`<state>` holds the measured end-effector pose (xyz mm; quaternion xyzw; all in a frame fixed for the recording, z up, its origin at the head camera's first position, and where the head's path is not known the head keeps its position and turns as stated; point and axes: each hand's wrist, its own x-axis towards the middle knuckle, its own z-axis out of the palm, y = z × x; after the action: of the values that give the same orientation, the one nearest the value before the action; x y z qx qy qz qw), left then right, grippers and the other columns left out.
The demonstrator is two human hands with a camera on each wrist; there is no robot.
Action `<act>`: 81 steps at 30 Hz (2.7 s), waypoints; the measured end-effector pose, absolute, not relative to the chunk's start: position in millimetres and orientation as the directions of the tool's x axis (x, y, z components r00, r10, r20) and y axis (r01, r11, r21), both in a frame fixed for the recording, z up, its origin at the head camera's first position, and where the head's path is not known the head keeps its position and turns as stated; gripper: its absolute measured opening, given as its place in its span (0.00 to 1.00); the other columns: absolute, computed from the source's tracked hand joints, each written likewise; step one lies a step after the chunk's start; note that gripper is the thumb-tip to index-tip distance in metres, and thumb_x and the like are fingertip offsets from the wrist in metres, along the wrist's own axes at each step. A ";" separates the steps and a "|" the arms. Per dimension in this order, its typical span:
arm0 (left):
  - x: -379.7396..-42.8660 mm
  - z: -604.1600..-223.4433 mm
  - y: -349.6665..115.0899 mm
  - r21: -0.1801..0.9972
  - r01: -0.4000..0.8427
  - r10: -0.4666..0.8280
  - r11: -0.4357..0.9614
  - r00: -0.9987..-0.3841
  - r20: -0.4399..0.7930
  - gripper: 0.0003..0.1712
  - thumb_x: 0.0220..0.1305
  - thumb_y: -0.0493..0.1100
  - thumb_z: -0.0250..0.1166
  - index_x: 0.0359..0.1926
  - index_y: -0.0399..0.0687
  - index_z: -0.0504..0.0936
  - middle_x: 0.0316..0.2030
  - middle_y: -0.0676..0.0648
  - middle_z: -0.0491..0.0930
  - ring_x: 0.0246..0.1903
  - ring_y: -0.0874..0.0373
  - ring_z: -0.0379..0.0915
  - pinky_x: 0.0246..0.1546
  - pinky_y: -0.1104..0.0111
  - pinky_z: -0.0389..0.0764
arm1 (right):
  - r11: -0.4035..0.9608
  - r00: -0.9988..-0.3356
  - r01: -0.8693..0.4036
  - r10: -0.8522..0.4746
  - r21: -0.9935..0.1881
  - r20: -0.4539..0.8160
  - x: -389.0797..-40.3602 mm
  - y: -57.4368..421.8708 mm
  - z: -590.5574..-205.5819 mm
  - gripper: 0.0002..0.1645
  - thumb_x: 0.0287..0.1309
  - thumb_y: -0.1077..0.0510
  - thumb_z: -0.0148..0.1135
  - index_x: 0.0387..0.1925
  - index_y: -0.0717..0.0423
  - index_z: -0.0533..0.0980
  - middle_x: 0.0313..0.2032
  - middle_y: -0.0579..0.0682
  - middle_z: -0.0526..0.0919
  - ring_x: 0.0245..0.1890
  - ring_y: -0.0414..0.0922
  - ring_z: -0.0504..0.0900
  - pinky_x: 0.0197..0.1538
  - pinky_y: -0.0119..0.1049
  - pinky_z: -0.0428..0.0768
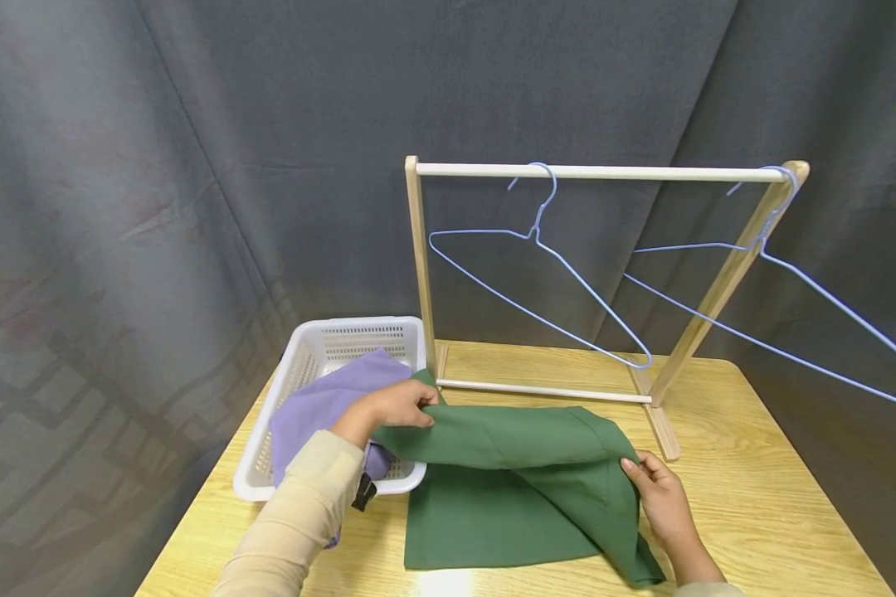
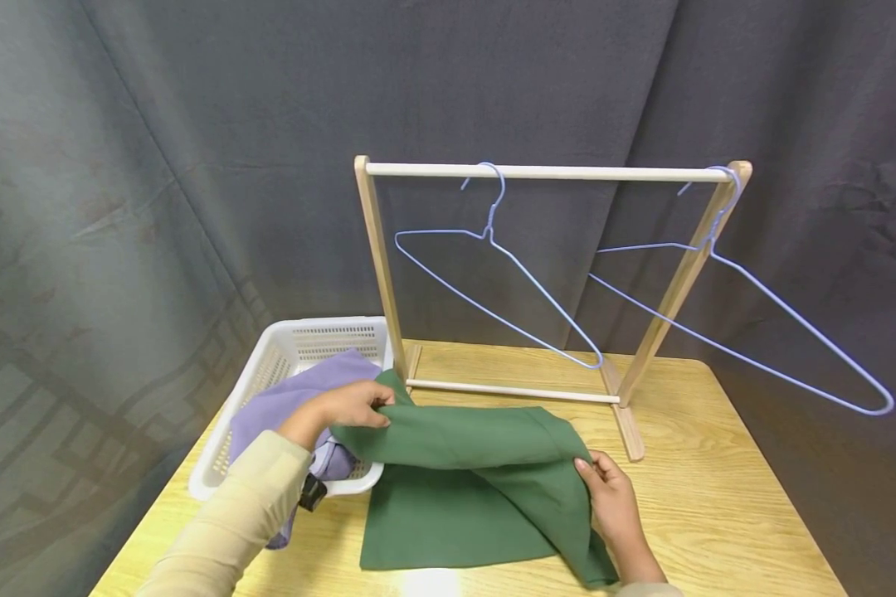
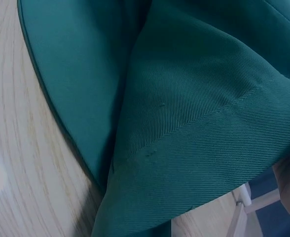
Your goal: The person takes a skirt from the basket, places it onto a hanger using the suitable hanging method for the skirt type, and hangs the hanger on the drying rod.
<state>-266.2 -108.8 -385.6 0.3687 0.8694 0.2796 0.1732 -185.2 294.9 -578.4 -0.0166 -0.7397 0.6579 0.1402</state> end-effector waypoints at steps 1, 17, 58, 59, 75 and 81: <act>-266.5 -385.4 -109.1 0.602 0.545 0.731 0.584 -0.676 -0.097 0.17 0.46 0.31 0.60 0.16 0.47 0.59 0.16 0.55 0.55 0.18 0.65 0.54 0.21 0.76 0.57 | 0.134 -0.959 -0.156 0.215 -0.979 0.183 -185.4 295.3 -579.2 0.15 0.58 0.55 0.51 0.41 0.64 0.70 0.29 0.45 0.77 0.29 0.38 0.75 0.29 0.28 0.74; -272.2 -391.1 -106.1 0.297 0.647 0.603 0.702 -0.762 0.235 0.03 0.49 0.39 0.64 0.25 0.48 0.76 0.22 0.55 0.71 0.24 0.62 0.67 0.26 0.70 0.69 | 0.134 -0.943 -0.110 0.300 -0.985 0.146 -189.1 301.3 -585.6 0.14 0.57 0.54 0.52 0.39 0.61 0.71 0.28 0.47 0.75 0.28 0.38 0.74 0.28 0.28 0.73; -290.7 -399.8 -65.3 0.424 0.588 0.392 0.689 -0.794 0.464 0.04 0.54 0.34 0.60 0.33 0.43 0.77 0.32 0.47 0.75 0.35 0.54 0.71 0.37 0.67 0.71 | 0.526 -0.884 0.074 0.428 -0.847 0.189 -232.0 350.5 -585.0 0.26 0.50 0.38 0.51 0.41 0.52 0.75 0.29 0.48 0.76 0.25 0.39 0.74 0.25 0.31 0.75; -291.4 -400.4 -64.9 0.433 0.584 0.388 0.686 -0.798 0.461 0.04 0.54 0.34 0.59 0.32 0.43 0.77 0.33 0.47 0.75 0.35 0.54 0.71 0.37 0.67 0.71 | 0.528 -0.881 0.066 0.429 -0.846 0.199 -234.5 352.0 -585.3 0.25 0.50 0.38 0.52 0.40 0.52 0.75 0.28 0.48 0.76 0.25 0.39 0.74 0.24 0.30 0.75; -299.3 -407.5 -50.0 0.483 0.585 0.398 0.652 -0.806 0.439 0.04 0.54 0.34 0.59 0.33 0.43 0.77 0.34 0.47 0.73 0.36 0.55 0.69 0.37 0.67 0.70 | 0.292 -0.859 -0.069 0.470 -0.954 0.206 -234.2 349.7 -566.7 0.11 0.49 0.57 0.60 0.37 0.54 0.76 0.21 0.42 0.71 0.20 0.34 0.69 0.20 0.23 0.71; -299.5 -410.7 -42.9 0.473 0.605 0.419 0.641 -0.792 0.444 0.04 0.54 0.34 0.59 0.32 0.44 0.77 0.34 0.48 0.74 0.36 0.55 0.69 0.38 0.67 0.69 | 0.304 -0.839 -0.027 0.510 -0.952 0.187 -235.9 364.3 -581.2 0.15 0.48 0.53 0.61 0.38 0.55 0.75 0.21 0.43 0.72 0.20 0.34 0.70 0.21 0.23 0.71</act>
<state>-299.5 -42.9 -410.7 0.2865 0.8936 0.3120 -0.1484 -235.9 364.3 -581.2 -0.1564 -0.7721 0.5687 0.2364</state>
